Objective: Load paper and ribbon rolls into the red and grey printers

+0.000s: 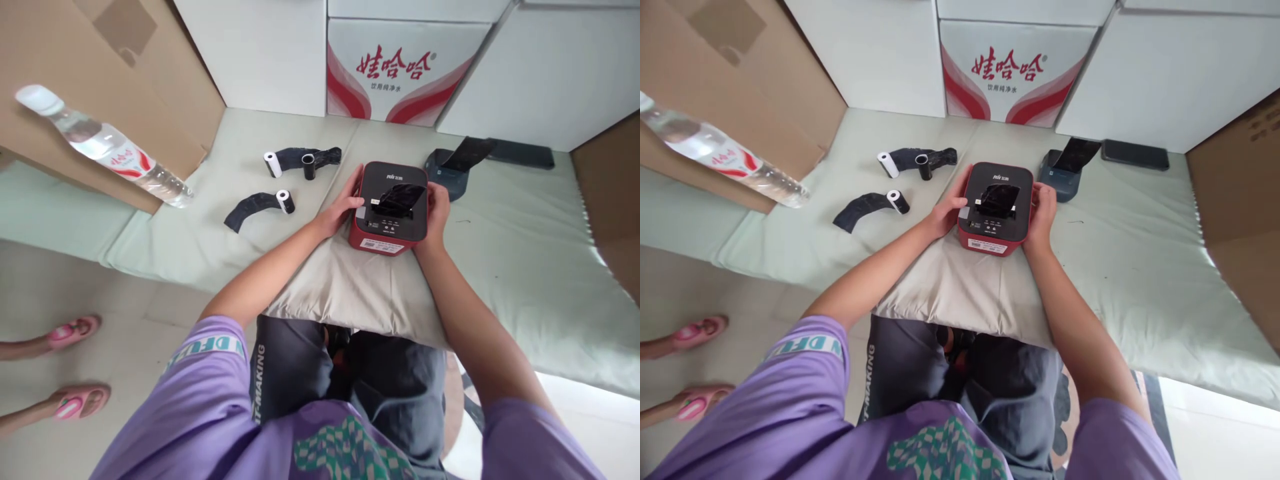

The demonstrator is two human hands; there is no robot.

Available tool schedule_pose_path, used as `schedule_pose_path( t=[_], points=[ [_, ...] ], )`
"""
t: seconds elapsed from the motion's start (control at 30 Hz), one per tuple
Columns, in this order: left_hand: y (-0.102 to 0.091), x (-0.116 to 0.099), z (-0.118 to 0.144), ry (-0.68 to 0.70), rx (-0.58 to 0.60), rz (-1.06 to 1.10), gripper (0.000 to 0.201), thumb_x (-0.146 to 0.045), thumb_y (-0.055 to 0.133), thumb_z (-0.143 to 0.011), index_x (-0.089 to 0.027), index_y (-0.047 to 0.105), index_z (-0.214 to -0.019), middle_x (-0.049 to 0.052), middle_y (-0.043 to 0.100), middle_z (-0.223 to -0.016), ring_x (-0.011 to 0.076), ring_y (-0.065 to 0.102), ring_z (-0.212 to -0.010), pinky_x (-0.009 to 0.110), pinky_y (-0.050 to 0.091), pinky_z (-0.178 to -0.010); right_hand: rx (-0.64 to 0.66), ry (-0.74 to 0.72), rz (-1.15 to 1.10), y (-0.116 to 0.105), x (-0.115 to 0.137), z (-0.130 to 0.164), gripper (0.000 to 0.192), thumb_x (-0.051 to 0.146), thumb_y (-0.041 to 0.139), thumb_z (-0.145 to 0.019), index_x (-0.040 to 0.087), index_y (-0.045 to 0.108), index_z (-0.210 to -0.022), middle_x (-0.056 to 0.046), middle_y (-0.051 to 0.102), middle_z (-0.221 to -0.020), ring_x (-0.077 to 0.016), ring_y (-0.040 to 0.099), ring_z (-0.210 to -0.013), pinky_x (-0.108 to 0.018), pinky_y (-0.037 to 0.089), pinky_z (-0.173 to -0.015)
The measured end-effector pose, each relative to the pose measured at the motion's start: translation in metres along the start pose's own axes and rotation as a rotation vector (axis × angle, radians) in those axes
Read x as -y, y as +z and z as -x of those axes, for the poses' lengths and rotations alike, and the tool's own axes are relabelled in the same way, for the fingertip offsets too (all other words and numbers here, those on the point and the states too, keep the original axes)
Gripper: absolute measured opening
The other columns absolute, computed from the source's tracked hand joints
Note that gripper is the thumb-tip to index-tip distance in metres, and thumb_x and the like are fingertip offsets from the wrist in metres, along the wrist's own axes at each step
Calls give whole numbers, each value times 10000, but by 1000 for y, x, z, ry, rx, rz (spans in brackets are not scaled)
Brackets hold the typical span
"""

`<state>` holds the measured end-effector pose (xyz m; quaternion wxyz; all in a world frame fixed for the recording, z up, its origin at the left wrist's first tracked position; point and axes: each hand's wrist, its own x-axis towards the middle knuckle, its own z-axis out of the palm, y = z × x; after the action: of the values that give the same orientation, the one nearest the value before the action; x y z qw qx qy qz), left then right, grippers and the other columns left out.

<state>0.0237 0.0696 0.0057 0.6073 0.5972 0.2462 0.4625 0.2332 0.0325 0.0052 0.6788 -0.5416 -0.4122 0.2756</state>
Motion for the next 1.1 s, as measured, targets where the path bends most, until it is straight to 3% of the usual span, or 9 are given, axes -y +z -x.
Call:
schedule_pose_path(
  t=[0.17,0.47,0.63,0.87,1.0,1.1],
  points=[
    [-2,-6,13,19,51,-21,947,-651,796,-804,-341,435,-1624,62,452,-1730,328,350,-1669,520,363,-1338,8,-54,74,-4,4,8,546,793,497,-923,266,618,-1002,-68,649,-1037,-267,662,-1107,-482,596,-958],
    [-10,9,0,125,101,-46,1149,-797,847,-673,-378,403,-1647,37,435,-1736,332,323,-1681,517,331,-1352,-15,-45,84,-1,2,5,485,742,495,-933,268,587,-975,-58,652,-1027,-249,678,-1079,-511,591,-1039],
    [-9,8,0,96,92,-51,1230,-863,833,-626,-372,381,-1659,59,375,-1772,350,306,-1686,505,347,-1344,14,-31,124,-4,0,2,495,751,487,-924,270,580,-997,-79,655,-1060,-270,665,-1098,-525,600,-987],
    [-6,2,3,62,49,-70,1106,-796,818,-706,-309,445,-1627,106,505,-1677,359,353,-1663,507,378,-1324,31,-41,170,-8,-12,-4,470,724,474,-939,274,584,-1017,-82,646,-1088,-288,644,-1164,-552,583,-1021],
    [-6,1,5,76,115,-20,1130,-805,821,-681,-324,438,-1629,87,526,-1665,360,423,-1622,500,414,-1301,23,-42,158,-6,-11,-2,439,694,487,-945,275,591,-1025,-72,645,-1075,-272,653,-1136,-525,583,-1018],
    [-8,2,5,78,124,-17,996,-780,789,-749,-346,487,-1593,67,505,-1691,347,437,-1610,486,425,-1291,14,-34,116,-4,-8,-1,419,680,524,-922,274,595,-1002,-64,649,-1040,-257,659,-1063,-503,590,-987]
  ],
)
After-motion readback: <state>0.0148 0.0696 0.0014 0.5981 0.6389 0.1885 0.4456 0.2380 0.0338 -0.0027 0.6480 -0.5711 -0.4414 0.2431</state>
